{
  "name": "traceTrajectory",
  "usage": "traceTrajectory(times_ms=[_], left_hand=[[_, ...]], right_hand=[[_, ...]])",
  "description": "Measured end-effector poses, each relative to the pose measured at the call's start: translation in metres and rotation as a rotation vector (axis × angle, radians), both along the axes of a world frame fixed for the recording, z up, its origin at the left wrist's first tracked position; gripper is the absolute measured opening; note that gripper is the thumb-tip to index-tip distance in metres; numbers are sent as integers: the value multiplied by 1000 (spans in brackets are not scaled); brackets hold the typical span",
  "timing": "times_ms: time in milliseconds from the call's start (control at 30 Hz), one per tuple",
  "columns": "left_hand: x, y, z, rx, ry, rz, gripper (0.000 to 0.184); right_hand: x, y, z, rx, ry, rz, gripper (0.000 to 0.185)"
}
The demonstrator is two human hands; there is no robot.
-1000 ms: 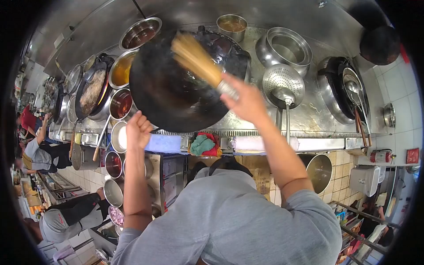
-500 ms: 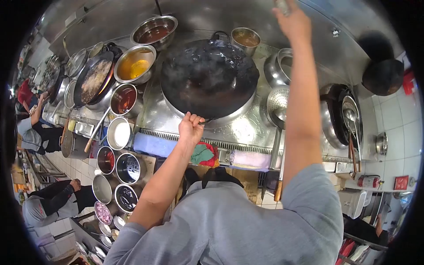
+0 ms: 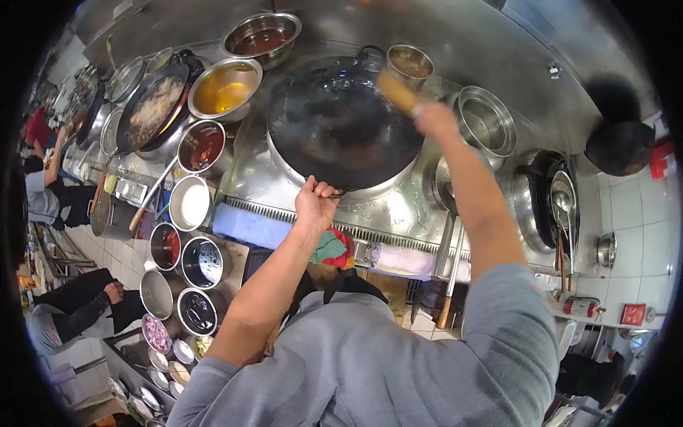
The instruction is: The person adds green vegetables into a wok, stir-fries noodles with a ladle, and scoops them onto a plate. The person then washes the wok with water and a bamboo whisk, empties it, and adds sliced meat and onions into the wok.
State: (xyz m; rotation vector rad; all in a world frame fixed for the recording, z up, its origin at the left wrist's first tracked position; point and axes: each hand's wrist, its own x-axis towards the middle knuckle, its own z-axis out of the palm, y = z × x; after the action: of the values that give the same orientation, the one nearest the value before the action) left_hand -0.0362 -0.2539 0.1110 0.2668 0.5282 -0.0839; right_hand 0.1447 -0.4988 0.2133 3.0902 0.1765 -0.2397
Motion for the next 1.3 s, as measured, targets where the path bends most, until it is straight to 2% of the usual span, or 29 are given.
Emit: traceTrajectory(times_ms=[33, 67, 133, 200, 233, 300, 333, 367, 400, 433, 467, 500, 567, 633, 700, 733, 767, 800, 867, 900, 933, 967, 1000, 1067, 1100, 1167, 1200, 1267, 1300], left_hand=[[-2, 0, 5, 36, 77, -31, 23], [-4, 0, 10, 58, 116, -74, 23], [-7, 1, 6, 74, 126, -107, 23], [-1, 1, 10, 89, 110, -138, 25], [2, 2, 11, 87, 100, -137, 25], [-1, 6, 7, 99, 76, -171, 27], [-3, 8, 7, 100, 56, -188, 25], [-7, 10, 8, 107, 61, -217, 25], [-6, 13, 11, 159, 99, -252, 23], [-6, 19, 13, 210, 135, -278, 21], [-9, 27, 5, 320, 153, -318, 23], [-7, 31, 4, 321, 145, -327, 23], [-15, 36, -3, 1004, 126, -93, 22], [-5, 51, -25, 1198, -217, 192, 19], [-3, 64, -14, 1478, -548, 56, 14], [1, 61, -7, 1567, -679, 3, 12], [1, 58, -1, 1648, -815, -49, 11], [-1, 53, 13, 1693, -910, -185, 11], [-1, 41, 27, 1828, -1040, -449, 13], [-1, 37, 26, 1925, -1072, -573, 16], [1, 35, 24, 1977, -1029, -616, 19], [1, 33, 23, 2036, -987, -652, 23], [-7, 28, 38, 2135, -886, -723, 24], [7, 37, 21, 1949, -1116, -703, 29], [2, 34, 29, 2037, -1114, -712, 31], [7, 36, 23, 2162, -1135, -664, 33], [6, 37, 23, 2200, -1127, -660, 35], [11, 39, 20, 2248, -1149, -658, 35], [14, 40, 18, 2245, -1154, -650, 33]], right_hand=[[23, -13, -3, 81, -199, -237, 30], [27, 0, -10, 80, -197, -229, 30], [15, 44, -28, 309, -253, -423, 30], [-41, 113, -36, 71, 6, -36, 33], [-51, 133, -72, 127, 60, 125, 39], [-89, 129, -51, 476, 103, 399, 49], [-80, 92, -39, 468, 166, 536, 56], [-63, 43, -43, 375, 120, 575, 57], [-45, 0, -26, 45, 46, 479, 46], [-5, -45, -16, -213, 172, 176, 35], [-24, -46, 38, -103, -157, -144, 30], [-20, -63, 59, -39, -329, -316, 38], [-32, -102, 70, 375, -695, -497, 46], [-88, -89, 56, 529, -877, -532, 55], [-132, -101, 6, 660, -587, -578, 67], [-170, -76, -11, 966, -513, -750, 63], [-187, -82, -66, 708, -498, -751, 63], [-223, -63, -74, 611, -444, -701, 60], [-279, -36, -83, 631, -287, -589, 43], [-291, -23, -100, 554, -166, -703, 35], [-310, -6, -87, 438, -133, -688, 37], [-323, 6, -90, 436, -151, -641, 37], [-327, 14, -90, 325, -41, -644, 26], [-335, 29, -119, 241, -162, -633, 12], [-336, 35, -127, 363, -46, -699, 24], [-349, 47, -120, 416, -178, -696, 41], [-365, 41, -108, 399, -204, -761, 41], [-396, 42, -83, 613, -426, -847, 52], [-411, 33, -85, 562, -472, -973, 50]])
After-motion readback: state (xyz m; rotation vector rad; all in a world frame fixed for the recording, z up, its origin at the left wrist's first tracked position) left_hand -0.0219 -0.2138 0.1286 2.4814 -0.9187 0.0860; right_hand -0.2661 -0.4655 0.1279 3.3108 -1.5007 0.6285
